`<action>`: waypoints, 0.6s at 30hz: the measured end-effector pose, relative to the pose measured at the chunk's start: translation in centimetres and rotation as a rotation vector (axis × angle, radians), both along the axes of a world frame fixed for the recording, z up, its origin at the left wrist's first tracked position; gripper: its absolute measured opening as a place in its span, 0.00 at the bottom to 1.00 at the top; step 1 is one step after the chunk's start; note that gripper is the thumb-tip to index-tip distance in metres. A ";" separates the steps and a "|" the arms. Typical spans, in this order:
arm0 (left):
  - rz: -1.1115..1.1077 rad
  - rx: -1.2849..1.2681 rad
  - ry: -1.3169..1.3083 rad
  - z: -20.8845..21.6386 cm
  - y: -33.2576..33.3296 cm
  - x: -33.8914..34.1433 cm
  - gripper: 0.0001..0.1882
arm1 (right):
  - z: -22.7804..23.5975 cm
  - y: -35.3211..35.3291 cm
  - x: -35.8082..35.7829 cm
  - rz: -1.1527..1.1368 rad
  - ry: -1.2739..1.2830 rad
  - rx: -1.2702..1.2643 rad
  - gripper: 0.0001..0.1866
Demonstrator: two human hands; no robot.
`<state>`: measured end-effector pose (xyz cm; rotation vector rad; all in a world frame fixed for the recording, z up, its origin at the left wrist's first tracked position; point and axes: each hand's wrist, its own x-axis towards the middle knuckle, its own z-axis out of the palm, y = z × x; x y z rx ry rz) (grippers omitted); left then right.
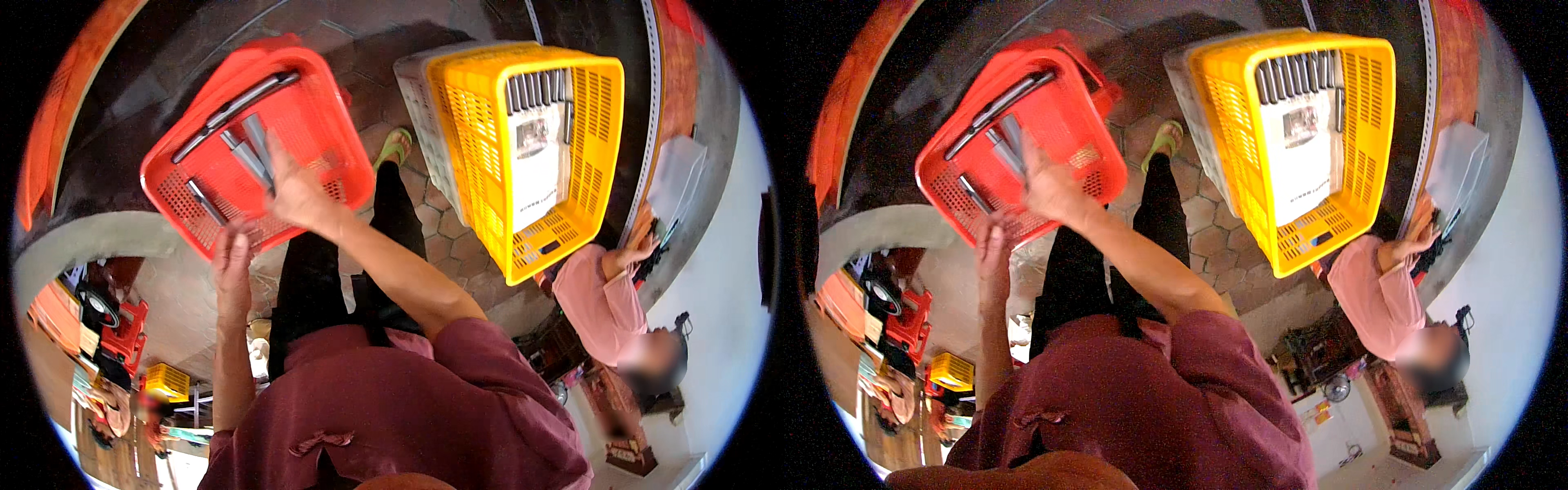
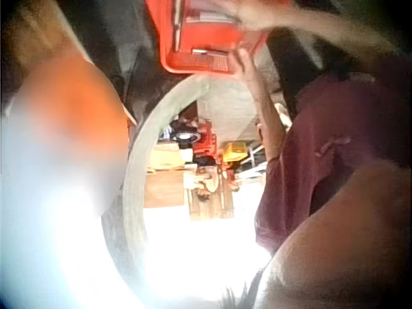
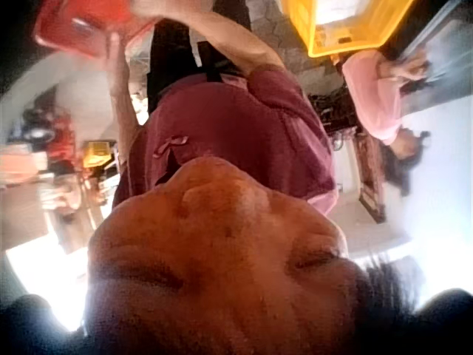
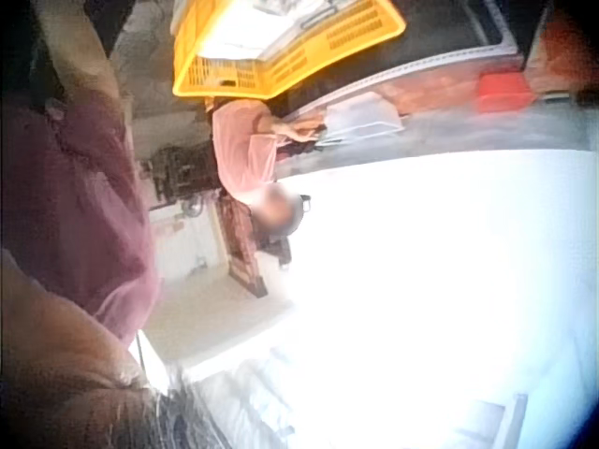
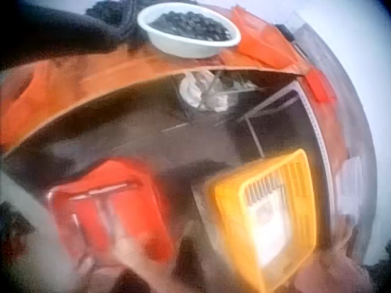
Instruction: The person transfers cylindrical metal objects from a red basket to a yellow basket lined with newspaper. They handle the cylinders one by one, arranging them in rows within the yellow basket. The person also adjusts the newspaper lining and briefly picks up a white sack from the floor.
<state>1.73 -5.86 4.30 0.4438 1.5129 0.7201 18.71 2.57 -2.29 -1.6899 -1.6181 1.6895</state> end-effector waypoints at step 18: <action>-0.118 -0.075 -0.512 6.6 5.5 29.8 0.18 | 8.8 -5.9 39.1 -0.699 -0.394 0.213 0.23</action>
